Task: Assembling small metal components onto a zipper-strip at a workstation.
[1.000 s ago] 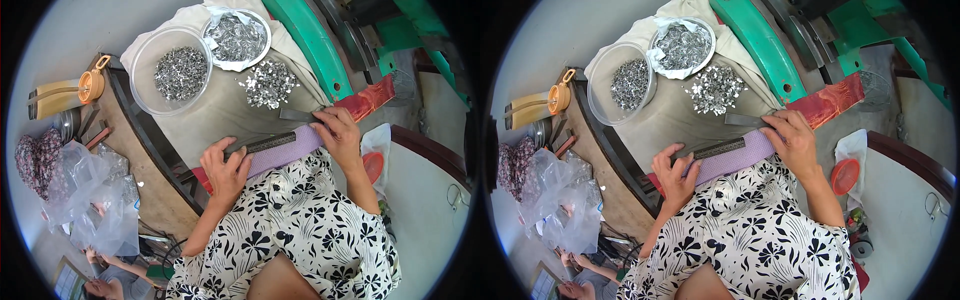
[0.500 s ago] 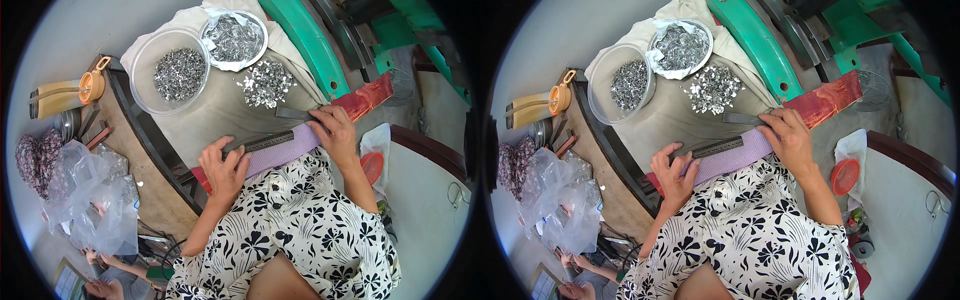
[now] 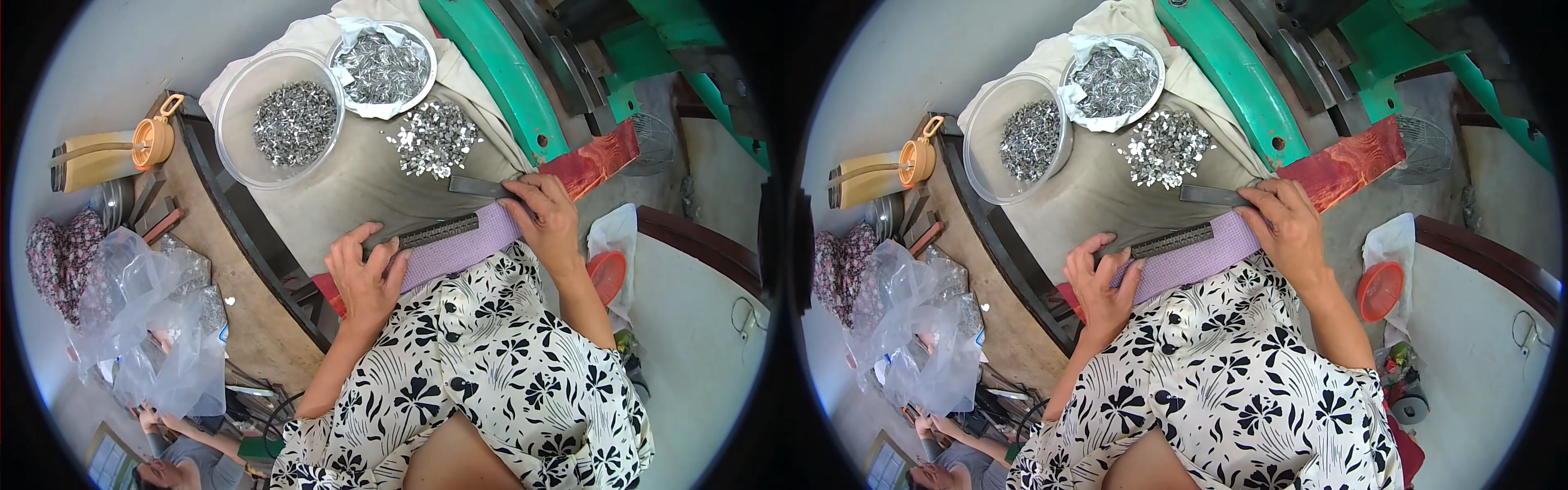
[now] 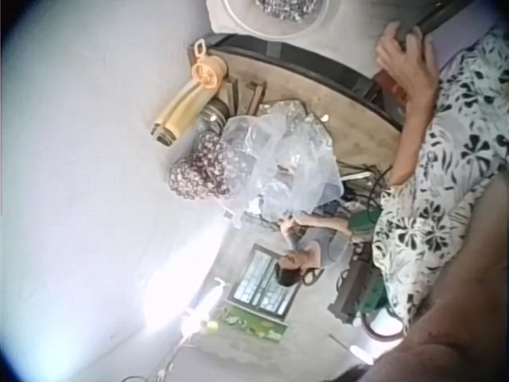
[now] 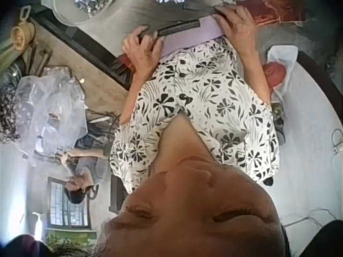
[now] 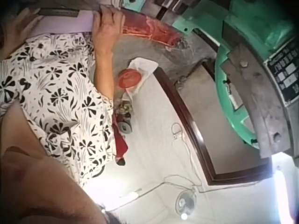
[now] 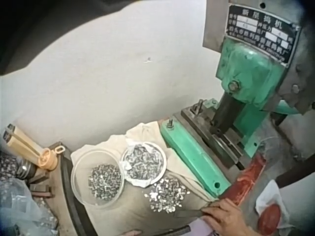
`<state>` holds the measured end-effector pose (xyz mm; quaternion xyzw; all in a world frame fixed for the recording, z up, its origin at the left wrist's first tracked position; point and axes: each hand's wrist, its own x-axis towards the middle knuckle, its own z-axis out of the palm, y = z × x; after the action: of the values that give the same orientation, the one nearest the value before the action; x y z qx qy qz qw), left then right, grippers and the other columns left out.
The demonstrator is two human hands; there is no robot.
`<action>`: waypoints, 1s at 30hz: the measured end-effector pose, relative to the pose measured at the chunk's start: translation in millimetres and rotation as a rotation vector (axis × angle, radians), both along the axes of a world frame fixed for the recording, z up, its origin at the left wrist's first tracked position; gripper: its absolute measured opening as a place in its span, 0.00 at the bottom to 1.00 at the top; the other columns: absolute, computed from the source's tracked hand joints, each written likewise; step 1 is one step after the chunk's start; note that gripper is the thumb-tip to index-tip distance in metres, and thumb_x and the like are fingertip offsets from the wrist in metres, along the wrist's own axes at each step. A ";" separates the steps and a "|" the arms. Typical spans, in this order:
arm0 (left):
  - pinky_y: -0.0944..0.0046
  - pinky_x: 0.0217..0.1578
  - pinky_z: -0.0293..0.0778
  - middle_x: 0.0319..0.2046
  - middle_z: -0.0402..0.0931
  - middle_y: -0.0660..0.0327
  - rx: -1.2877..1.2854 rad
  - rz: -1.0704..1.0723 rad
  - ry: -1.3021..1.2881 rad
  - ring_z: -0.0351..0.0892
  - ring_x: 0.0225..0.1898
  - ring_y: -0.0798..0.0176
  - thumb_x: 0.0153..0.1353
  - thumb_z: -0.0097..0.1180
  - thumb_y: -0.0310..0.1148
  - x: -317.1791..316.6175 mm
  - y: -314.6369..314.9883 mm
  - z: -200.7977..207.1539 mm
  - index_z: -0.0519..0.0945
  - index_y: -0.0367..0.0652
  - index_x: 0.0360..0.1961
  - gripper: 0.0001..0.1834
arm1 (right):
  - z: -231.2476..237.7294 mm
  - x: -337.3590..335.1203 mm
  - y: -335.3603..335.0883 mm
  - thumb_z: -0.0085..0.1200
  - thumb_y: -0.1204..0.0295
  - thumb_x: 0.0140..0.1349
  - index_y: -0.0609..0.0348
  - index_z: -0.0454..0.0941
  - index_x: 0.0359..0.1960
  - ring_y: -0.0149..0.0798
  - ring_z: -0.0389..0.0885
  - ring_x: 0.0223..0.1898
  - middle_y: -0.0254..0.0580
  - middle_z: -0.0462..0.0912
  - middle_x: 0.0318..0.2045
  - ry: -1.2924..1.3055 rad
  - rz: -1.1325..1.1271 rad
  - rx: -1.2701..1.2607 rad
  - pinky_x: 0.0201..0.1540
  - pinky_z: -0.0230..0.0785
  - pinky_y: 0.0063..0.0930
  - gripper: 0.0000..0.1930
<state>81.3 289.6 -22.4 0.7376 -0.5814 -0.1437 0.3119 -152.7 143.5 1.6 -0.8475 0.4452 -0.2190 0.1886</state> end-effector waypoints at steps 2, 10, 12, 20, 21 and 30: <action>0.55 0.50 0.61 0.50 0.76 0.61 0.002 0.000 0.002 0.71 0.50 0.54 0.49 0.72 0.33 -0.2 -0.2 0.4 0.83 0.49 0.35 0.12 | 0.0 -0.1 0.1 0.70 0.76 0.49 0.60 0.86 0.41 0.43 0.81 0.40 0.42 0.82 0.38 0.000 -0.001 0.002 0.41 0.74 0.33 0.15; 0.55 0.49 0.61 0.51 0.76 0.62 0.004 0.003 0.000 0.71 0.50 0.54 0.48 0.72 0.34 0.3 -0.7 -0.3 0.83 0.50 0.36 0.13 | 14.1 11.6 4.0 0.70 0.78 0.47 0.60 0.85 0.36 0.42 0.79 0.35 0.41 0.79 0.33 -0.078 0.099 -0.071 0.36 0.71 0.32 0.12; 0.55 0.49 0.61 0.51 0.76 0.62 0.009 0.005 0.009 0.71 0.50 0.54 0.48 0.72 0.33 0.0 -0.7 0.8 0.83 0.50 0.36 0.13 | 15.9 16.7 4.1 0.69 0.79 0.46 0.60 0.85 0.34 0.41 0.78 0.34 0.40 0.79 0.31 -0.090 0.119 -0.086 0.35 0.70 0.31 0.11; 0.54 0.50 0.62 0.50 0.76 0.58 0.008 0.007 0.031 0.71 0.51 0.52 0.45 0.72 0.31 -0.3 0.4 0.2 0.83 0.46 0.35 0.14 | 14.3 10.3 0.2 0.69 0.77 0.47 0.58 0.85 0.32 0.41 0.78 0.33 0.38 0.79 0.31 -0.034 0.095 -0.063 0.34 0.72 0.32 0.09; 0.54 0.50 0.62 0.51 0.76 0.60 0.015 0.008 0.025 0.71 0.51 0.52 0.47 0.72 0.32 -0.3 0.9 0.2 0.84 0.48 0.35 0.13 | 15.7 10.7 2.0 0.69 0.77 0.47 0.58 0.85 0.32 0.41 0.78 0.33 0.38 0.79 0.31 -0.031 0.094 -0.062 0.34 0.72 0.32 0.09; 0.54 0.49 0.62 0.51 0.76 0.60 0.010 -0.003 0.013 0.71 0.51 0.53 0.47 0.72 0.33 -0.4 -0.9 0.7 0.84 0.48 0.35 0.13 | 17.6 20.8 14.1 0.70 0.75 0.46 0.56 0.86 0.31 0.39 0.75 0.28 0.34 0.76 0.26 -0.045 0.248 -0.053 0.29 0.66 0.32 0.09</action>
<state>80.9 288.7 -21.7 0.7373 -0.5797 -0.1517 0.3119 -131.9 157.6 19.1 -0.8957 0.3266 -0.2246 0.2015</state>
